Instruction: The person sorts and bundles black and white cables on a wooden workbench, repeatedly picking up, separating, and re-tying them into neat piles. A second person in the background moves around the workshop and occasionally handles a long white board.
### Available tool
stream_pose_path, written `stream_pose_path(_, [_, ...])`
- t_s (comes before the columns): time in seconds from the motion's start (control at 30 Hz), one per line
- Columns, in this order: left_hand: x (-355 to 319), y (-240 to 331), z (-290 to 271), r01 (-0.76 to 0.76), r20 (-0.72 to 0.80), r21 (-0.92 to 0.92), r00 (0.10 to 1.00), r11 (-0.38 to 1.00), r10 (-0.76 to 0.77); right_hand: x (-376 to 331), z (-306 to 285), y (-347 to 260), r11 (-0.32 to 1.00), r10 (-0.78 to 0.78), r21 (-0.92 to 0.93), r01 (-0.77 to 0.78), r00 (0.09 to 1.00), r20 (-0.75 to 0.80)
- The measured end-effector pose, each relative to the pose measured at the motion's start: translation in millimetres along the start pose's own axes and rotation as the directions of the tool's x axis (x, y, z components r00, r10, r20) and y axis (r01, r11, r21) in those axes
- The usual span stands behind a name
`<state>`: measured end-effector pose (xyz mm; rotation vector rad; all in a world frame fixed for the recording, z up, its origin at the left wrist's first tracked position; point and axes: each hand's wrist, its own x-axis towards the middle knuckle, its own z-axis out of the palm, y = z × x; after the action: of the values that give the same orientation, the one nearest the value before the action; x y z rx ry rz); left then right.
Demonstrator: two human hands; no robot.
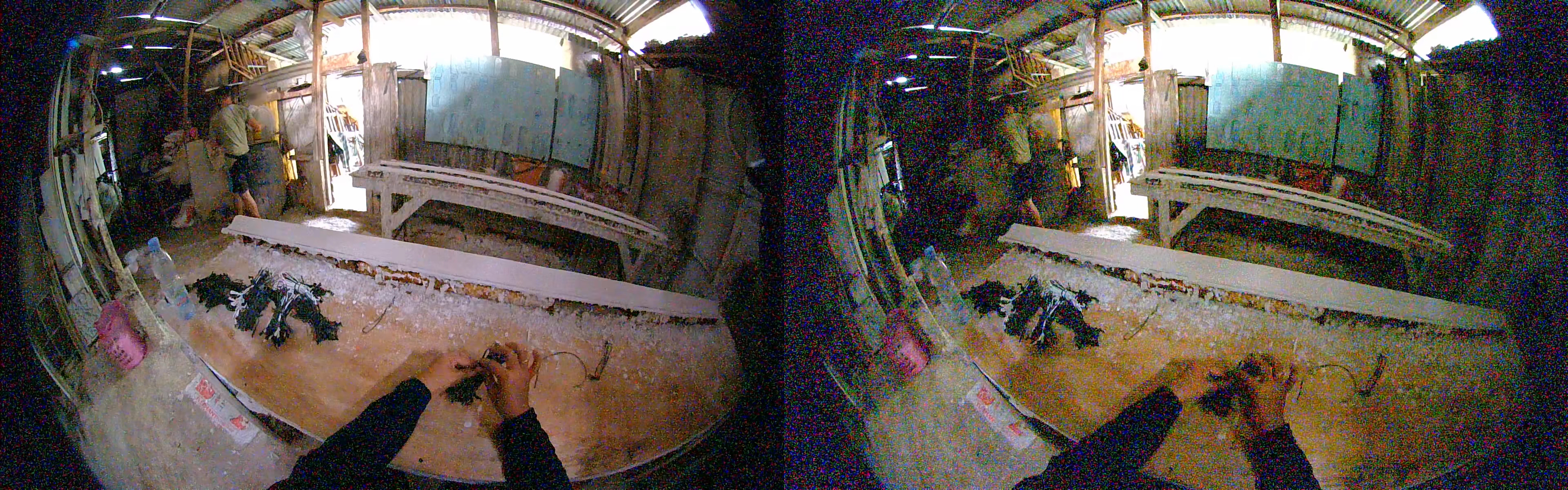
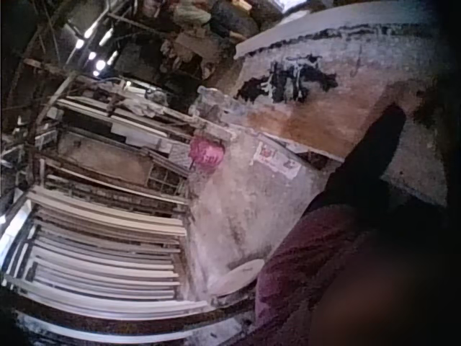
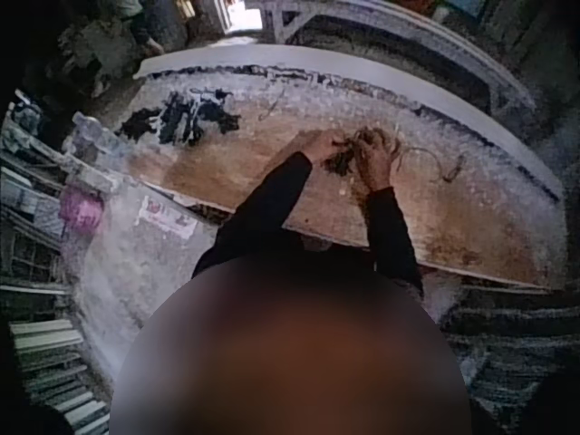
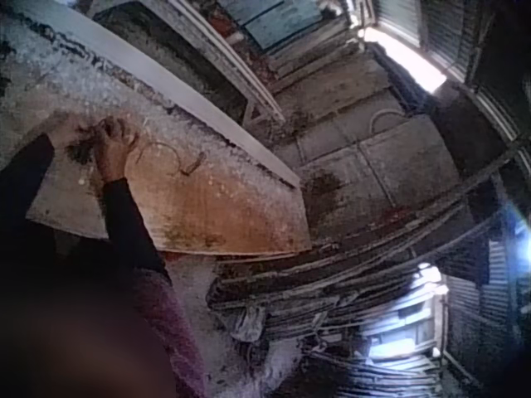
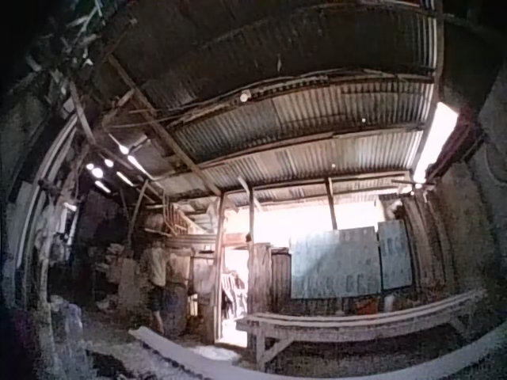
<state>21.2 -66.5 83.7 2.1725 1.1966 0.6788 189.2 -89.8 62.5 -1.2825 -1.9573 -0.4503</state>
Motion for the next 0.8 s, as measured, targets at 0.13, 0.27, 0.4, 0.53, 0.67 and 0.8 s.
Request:
stream_pose_path(0.13, [-3,7,4,-0.036,-0.127,-0.279,0.992,0.960,0.001,2,-3,-3,1.000,0.009,-0.020,-0.009,1.000,-0.008])
stream_pose_path(0.27, [1,-5,14,0.044,-0.167,-0.332,0.981,0.942,-0.104,3,-2,-6,0.993,0.006,-0.113,-0.018,0.995,-0.101])
stream_pose_path(0.4, [16,-33,36,-0.174,-0.339,-0.311,0.939,0.934,0.062,2,-3,-7,0.981,0.030,-0.188,-0.045,0.996,-0.080])
stream_pose_path(0.53, [27,-50,50,-0.320,-0.489,-0.184,0.850,0.929,0.196,1,-4,-7,0.999,-0.020,0.039,0.023,0.997,-0.069])
stream_pose_path(0.67, [23,-46,49,-0.331,-0.494,-0.216,0.849,0.918,0.190,1,-4,-7,0.986,-0.049,0.155,0.064,0.994,-0.095])
stream_pose_path(0.8, [18,-35,45,-0.315,-0.482,-0.202,0.856,0.927,0.186,0,-5,-7,0.968,-0.036,0.243,0.056,0.996,-0.085])
